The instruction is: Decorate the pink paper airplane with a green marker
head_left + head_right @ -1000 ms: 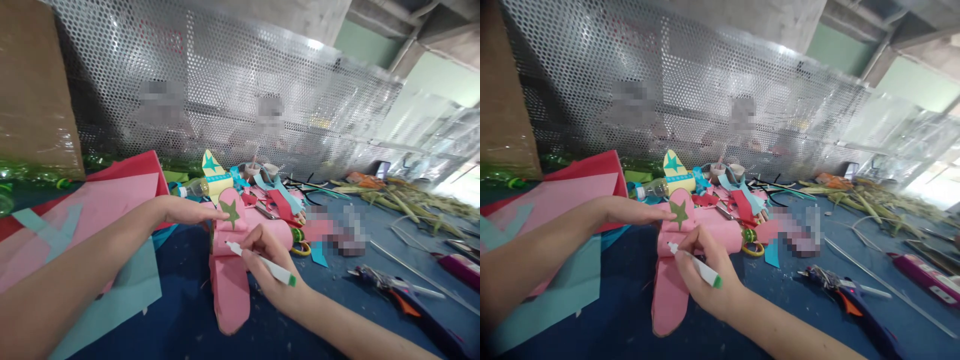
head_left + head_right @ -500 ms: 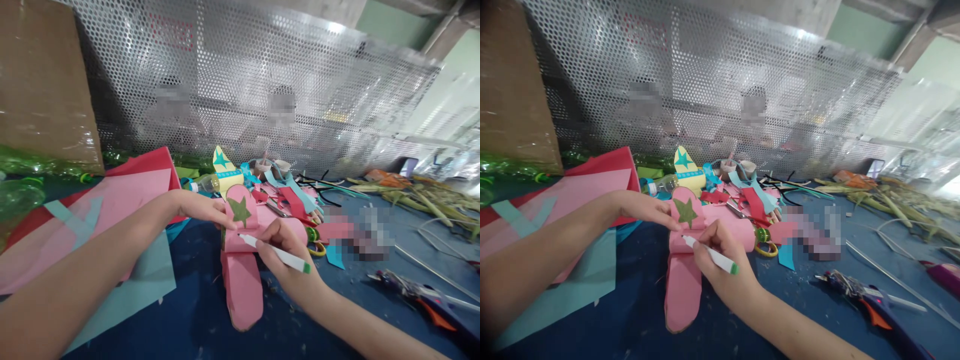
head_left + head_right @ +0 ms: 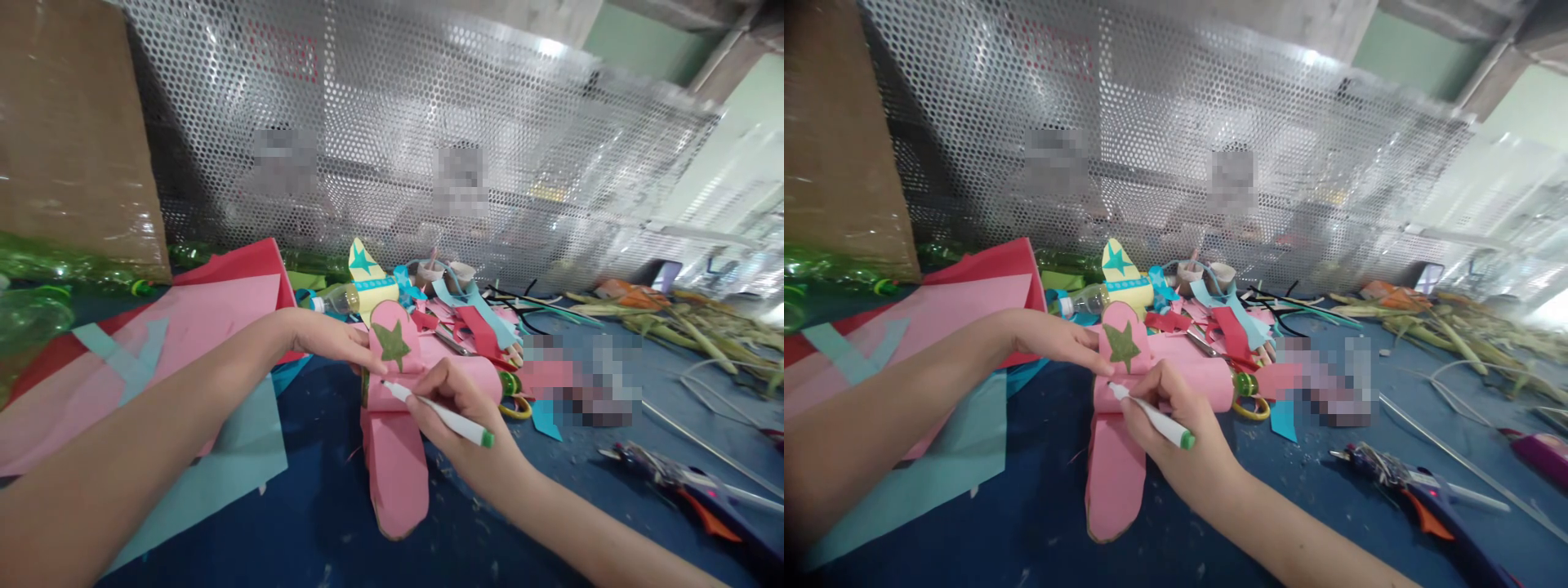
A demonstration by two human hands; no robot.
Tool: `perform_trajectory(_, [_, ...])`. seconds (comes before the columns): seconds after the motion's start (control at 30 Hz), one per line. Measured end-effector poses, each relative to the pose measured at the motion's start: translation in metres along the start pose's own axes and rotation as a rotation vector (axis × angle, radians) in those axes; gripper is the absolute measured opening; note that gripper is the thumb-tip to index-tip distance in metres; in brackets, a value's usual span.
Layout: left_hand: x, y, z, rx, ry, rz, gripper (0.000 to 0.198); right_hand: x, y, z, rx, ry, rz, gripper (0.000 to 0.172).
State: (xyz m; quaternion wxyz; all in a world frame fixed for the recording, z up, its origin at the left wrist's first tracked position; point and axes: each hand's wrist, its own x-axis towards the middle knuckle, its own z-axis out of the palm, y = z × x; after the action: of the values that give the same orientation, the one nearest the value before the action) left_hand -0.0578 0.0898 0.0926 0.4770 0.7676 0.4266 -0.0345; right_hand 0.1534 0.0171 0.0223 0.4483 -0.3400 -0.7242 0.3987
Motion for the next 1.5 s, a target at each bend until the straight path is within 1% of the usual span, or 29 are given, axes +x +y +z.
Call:
perform_trajectory(0.1, [0.0,0.001,0.0,0.007,-0.006,0.001,0.055,-0.001,0.0,-0.001,0.001,-0.014,0.017,0.018])
perform_trajectory(0.27, [-0.001,0.001,-0.001,0.054,0.017,-0.044,0.055,-0.001,-0.002,-0.001,-0.047,-0.029,0.004,0.019])
perform_trajectory(0.47, [0.0,-0.001,-0.002,0.055,-0.005,-0.016,0.054,-0.002,-0.001,-0.002,-0.071,0.071,-0.005,0.019])
perform_trajectory(0.63, [0.001,-0.001,-0.001,0.045,-0.016,-0.008,0.057,0.0,0.004,-0.002,-0.052,0.089,-0.01,0.017])
perform_trajectory(0.83, [0.002,-0.001,-0.001,0.044,-0.016,-0.003,0.054,0.0,0.005,-0.003,-0.057,0.058,-0.017,0.015])
perform_trajectory(1.0, [0.002,-0.004,-0.002,0.062,-0.007,-0.017,0.053,0.0,0.002,-0.004,-0.006,-0.006,0.022,0.015])
perform_trajectory(1.07, [0.002,-0.003,-0.002,0.051,-0.013,-0.01,0.055,0.001,0.001,-0.006,0.038,0.026,0.031,0.016])
perform_trajectory(1.2, [0.001,0.0,-0.001,0.021,-0.028,-0.019,0.059,0.005,-0.001,-0.012,0.04,0.15,0.025,0.02])
perform_trajectory(1.33, [0.001,-0.001,-0.002,0.018,-0.032,-0.02,0.057,0.008,-0.002,-0.017,0.031,0.151,0.066,0.021])
perform_trajectory(1.5, [0.003,-0.004,-0.003,0.033,-0.022,-0.046,0.057,0.008,-0.002,-0.017,0.012,0.126,0.064,0.022])
